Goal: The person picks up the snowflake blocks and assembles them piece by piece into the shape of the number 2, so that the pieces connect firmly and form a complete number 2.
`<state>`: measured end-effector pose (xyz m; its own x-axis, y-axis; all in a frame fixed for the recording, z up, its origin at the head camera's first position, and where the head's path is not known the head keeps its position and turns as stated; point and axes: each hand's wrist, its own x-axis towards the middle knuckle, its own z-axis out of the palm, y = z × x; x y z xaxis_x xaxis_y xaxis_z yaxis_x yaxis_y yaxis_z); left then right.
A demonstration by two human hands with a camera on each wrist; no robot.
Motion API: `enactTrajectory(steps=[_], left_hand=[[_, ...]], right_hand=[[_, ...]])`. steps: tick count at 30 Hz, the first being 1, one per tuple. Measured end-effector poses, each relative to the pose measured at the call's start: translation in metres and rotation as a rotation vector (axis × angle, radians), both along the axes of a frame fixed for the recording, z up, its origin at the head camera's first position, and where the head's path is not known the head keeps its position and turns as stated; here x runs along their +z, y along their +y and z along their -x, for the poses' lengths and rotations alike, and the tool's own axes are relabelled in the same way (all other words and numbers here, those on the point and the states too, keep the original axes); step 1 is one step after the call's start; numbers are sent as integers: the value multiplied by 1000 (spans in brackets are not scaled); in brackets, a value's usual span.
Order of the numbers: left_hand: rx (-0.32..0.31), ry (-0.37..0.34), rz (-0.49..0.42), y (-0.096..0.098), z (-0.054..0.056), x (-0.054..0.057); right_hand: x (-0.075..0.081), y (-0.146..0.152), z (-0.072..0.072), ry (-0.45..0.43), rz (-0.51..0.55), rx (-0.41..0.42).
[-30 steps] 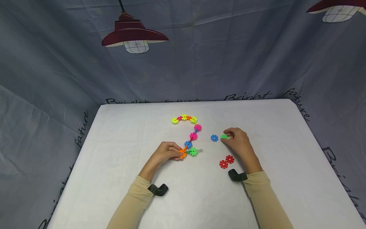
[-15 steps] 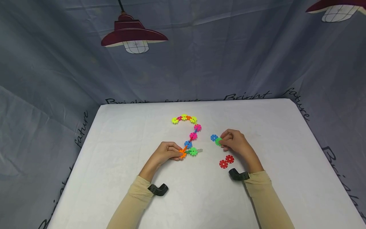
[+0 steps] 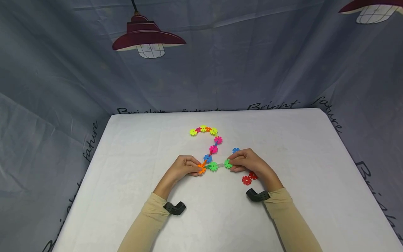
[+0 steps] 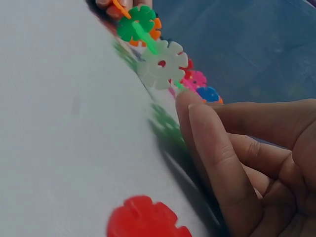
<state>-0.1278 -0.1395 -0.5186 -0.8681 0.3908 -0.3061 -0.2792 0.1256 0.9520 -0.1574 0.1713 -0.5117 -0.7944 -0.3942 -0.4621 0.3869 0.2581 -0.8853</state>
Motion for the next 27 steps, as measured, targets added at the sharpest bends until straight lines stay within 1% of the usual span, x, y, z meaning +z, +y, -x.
enactTrajectory(steps=[8, 16, 22, 27], left_hand=[[6, -10, 8, 1, 0, 0], [4, -6, 4, 1, 1, 0], [3, -1, 8, 2, 0, 1], [11, -4, 2, 2, -1, 1]], right_hand=[[-2, -5, -1, 9, 1, -14], [-3, -11, -4, 17, 41, -18], [-2, -16, -5, 29, 58, -46], [-4, -17, -5, 48, 73, -48]])
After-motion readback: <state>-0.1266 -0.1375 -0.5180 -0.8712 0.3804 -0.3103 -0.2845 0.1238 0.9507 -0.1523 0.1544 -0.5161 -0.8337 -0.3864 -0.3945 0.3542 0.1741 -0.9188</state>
